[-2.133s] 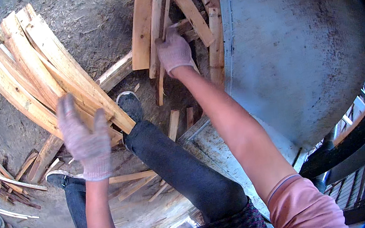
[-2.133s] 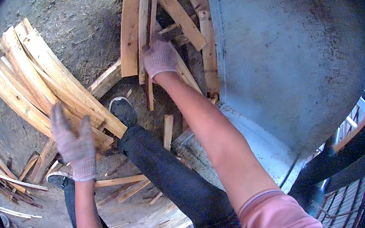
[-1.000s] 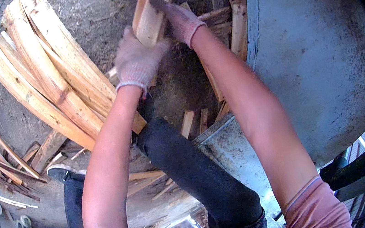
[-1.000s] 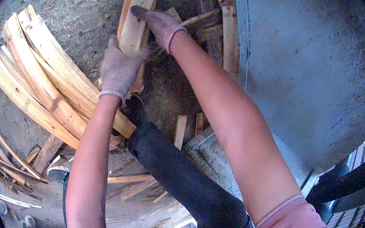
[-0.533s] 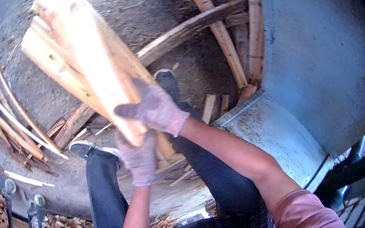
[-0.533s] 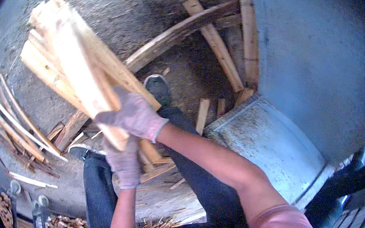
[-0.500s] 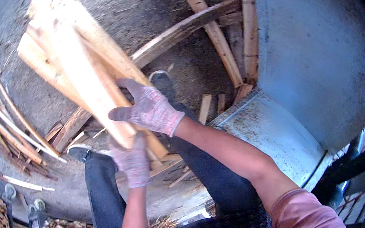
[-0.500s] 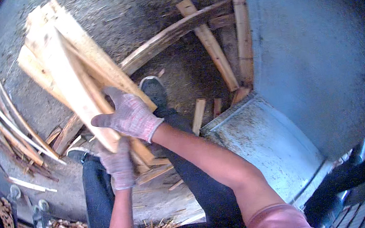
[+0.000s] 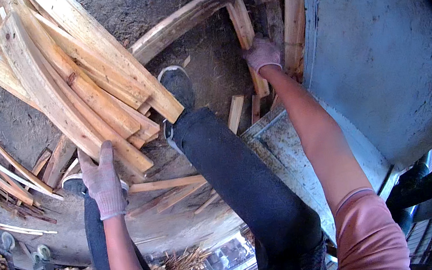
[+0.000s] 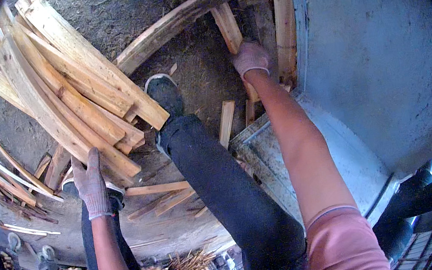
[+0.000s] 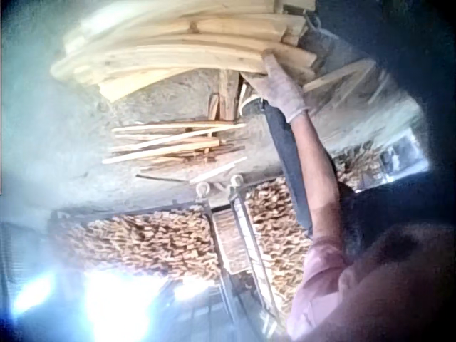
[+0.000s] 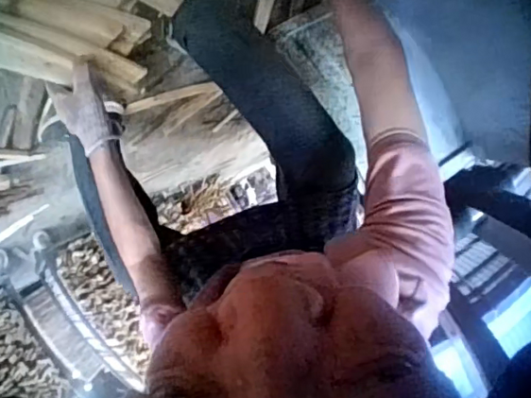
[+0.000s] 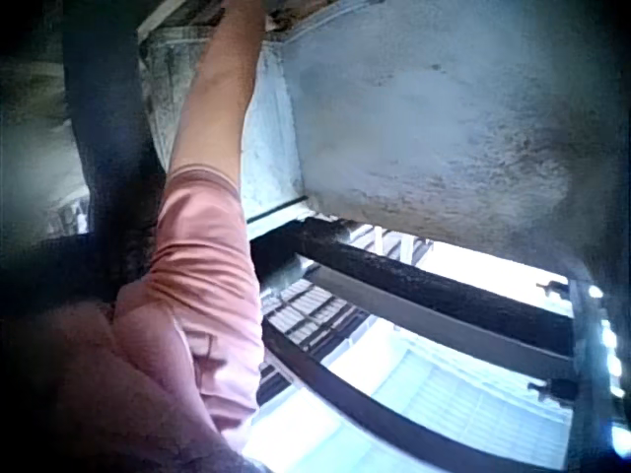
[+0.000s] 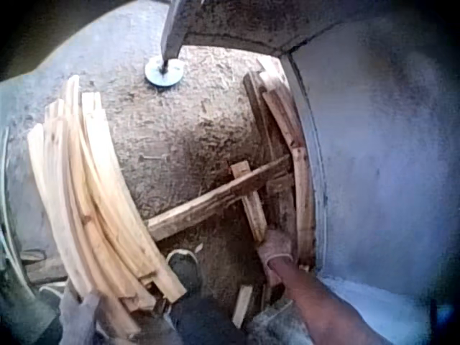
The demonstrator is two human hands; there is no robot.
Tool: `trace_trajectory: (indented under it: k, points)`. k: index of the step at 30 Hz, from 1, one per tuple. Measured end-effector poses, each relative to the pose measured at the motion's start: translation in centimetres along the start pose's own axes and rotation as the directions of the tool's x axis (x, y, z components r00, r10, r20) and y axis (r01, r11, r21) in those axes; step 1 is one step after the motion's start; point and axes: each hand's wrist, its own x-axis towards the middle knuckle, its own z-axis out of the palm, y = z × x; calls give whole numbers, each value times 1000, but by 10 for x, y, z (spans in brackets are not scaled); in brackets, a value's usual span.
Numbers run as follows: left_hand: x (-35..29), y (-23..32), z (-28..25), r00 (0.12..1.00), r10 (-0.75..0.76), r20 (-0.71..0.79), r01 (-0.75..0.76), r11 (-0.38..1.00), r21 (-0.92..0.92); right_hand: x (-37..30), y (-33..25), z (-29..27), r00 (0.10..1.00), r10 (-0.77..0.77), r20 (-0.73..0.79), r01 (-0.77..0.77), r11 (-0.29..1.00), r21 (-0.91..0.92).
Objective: The person gathers cut wooden planks from the floor and conveyor area, then stacks them into neat piles on metal racks. They repeatedly pick up planks, align them, and place them onto growing stacks throughout the workshop.
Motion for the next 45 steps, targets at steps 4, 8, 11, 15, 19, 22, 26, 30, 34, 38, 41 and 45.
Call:
trace_trajectory:
  k: [4, 8, 11, 15, 19, 22, 26, 30, 34, 38, 41, 45]
  points:
    - [10, -12, -7, 999, 14, 39, -9, 993, -118, -62, 17, 29, 996, 51, 77, -61, 989, 134]
    - [24, -14, -22, 994, 105, 11, -103, 989, -102, -100, 80, 65, 965, 61, 257, -163, 901, 401]
    - [41, -16, -33, 992, 118, -51, -124, 985, -123, -123, 80, 54, 946, -20, 324, -133, 887, 442]
    - [63, -4, -51, 992, 126, -27, -129, 977, -168, -140, 27, -19, 911, -178, 371, 17, 917, 399]
    - [95, -10, -58, 984, 176, 0, -170, 950, -262, -139, -78, -100, 891, -416, 181, 115, 593, 797]
    - [121, -10, -58, 984, 163, 73, -110, 874, -473, -100, -168, -152, 751, -635, 180, 325, 594, 736]
    - [162, -29, -41, 939, 213, 268, 42, 706, -707, -40, -264, -136, 661, -724, 197, 78, 328, 942]
    - [158, -21, -45, 835, 287, 470, 226, 601, -767, -34, -296, -117, 688, -624, 371, -169, 359, 918]
    - [160, -28, -48, 831, 328, 450, 221, 548, -807, -43, -311, -122, 541, -706, 458, -107, 482, 870]
    - [154, -31, -55, 852, 377, 363, 91, 576, -813, -77, -314, -95, 569, -748, 343, -314, 187, 931]
    - [162, -31, -59, 886, 311, 345, 127, 552, -824, -75, -334, -94, 582, -728, 363, -328, 199, 924]
    - [149, -24, -70, 937, 197, 290, 147, 529, -836, -101, -336, -111, 499, -769, 399, -319, 265, 910]
